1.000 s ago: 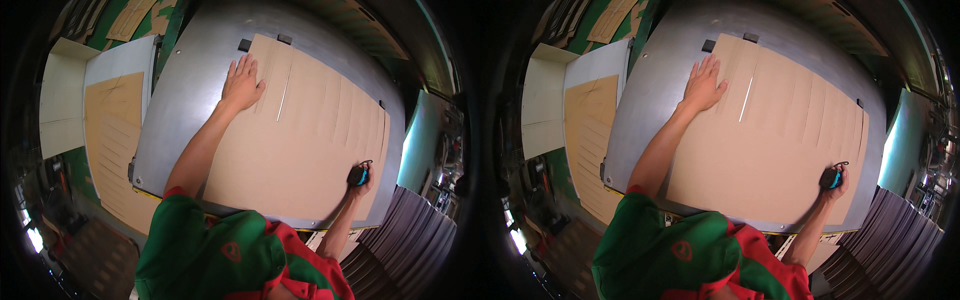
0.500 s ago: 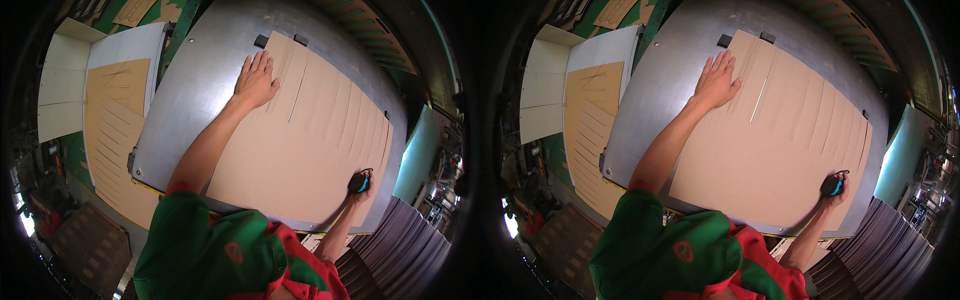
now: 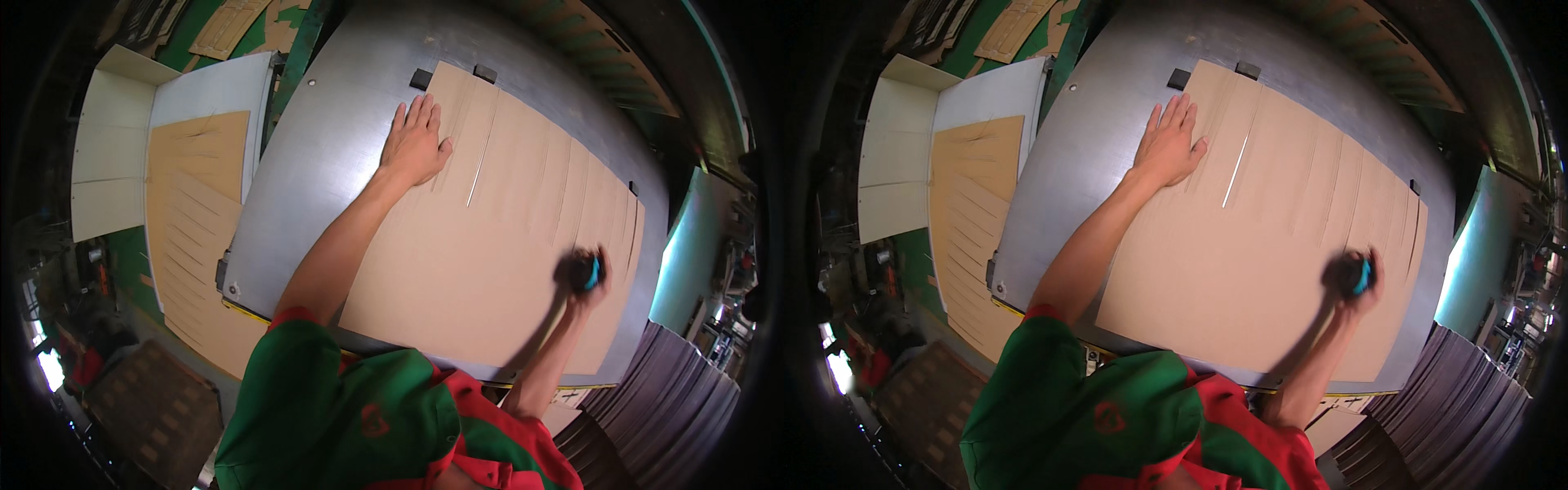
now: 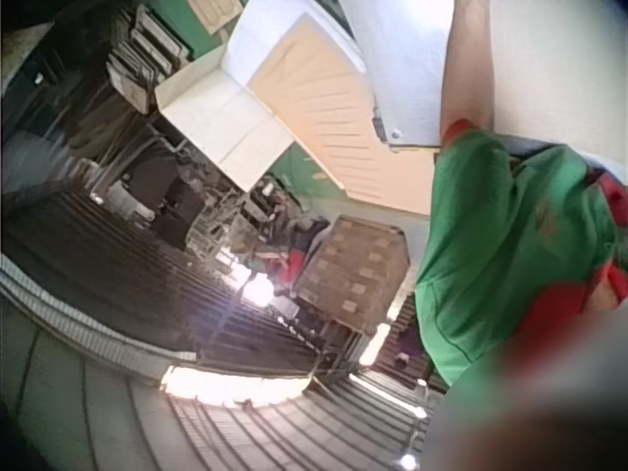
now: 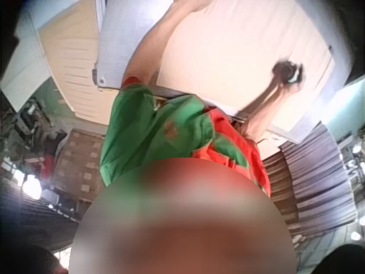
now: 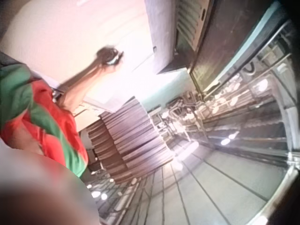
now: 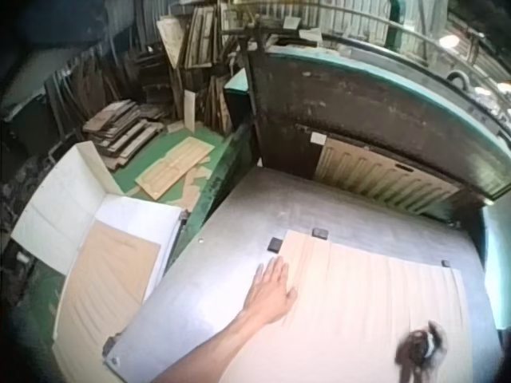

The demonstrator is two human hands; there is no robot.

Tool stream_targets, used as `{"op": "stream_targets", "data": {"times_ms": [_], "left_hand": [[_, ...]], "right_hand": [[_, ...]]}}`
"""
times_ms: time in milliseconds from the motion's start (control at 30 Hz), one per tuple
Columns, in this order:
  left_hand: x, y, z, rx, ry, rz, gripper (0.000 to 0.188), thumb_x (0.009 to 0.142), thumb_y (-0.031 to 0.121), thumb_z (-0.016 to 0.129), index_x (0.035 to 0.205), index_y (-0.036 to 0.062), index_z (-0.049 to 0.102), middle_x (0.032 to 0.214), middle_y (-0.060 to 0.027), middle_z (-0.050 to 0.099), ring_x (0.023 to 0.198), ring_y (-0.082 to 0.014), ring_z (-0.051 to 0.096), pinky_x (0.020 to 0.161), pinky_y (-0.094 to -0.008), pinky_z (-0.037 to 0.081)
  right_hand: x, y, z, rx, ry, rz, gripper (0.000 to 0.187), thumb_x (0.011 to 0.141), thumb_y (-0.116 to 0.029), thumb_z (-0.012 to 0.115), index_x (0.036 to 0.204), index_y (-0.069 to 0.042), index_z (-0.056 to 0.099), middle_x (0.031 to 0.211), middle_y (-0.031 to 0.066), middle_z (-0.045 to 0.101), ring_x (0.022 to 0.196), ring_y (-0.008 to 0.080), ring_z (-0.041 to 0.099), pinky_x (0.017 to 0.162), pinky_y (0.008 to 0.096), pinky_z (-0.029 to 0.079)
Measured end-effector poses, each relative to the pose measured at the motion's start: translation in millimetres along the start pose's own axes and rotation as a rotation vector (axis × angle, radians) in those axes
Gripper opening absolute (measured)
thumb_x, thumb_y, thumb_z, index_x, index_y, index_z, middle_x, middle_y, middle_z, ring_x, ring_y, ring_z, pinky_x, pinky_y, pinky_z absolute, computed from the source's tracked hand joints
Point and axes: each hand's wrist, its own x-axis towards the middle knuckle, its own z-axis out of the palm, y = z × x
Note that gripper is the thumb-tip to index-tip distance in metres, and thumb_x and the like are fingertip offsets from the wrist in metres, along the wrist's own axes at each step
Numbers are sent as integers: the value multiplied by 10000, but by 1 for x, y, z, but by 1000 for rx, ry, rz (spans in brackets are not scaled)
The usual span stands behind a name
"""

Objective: The person places a large cardboard sheet on a metal worktable, then uses a tape measure to mark multiple evenly spaced lines across the sheet. The person repeatedly measures and marks the cardboard, then lifts and inspects the marked sheet.

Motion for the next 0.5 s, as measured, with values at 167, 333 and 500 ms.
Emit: {"op": "stream_targets", "data": {"times_ms": [167,333,500], "left_hand": [[1,0,-3,-9,-23,9,665,1064,377,429,1563,-53,335,1669,-216,269,1569,-333,210,1283,-485,138],[2,-4,1,-21,-9,19,583,1057,251,427,1551,-53,360,1663,-212,284,1560,-339,230,1278,-491,156],[0,-3,1,-62,36,25,595,1008,214,468,1528,-69,397,1646,-221,324,1548,-347,264,1273,-506,168]], "right_hand": [[29,84,192,-1201,-583,-223,396,887,-241,698,1214,-22,743,1155,183,749,1079,294,707,950,375,538],[55,132,307,-1669,-813,-468,465,872,-219,661,1320,-100,691,1346,191,646,1164,405,653,1024,461,525],[69,137,336,-1948,-961,-198,525,880,-262,678,1397,-175,650,1445,137,595,1220,374,636,1033,468,526]]}}
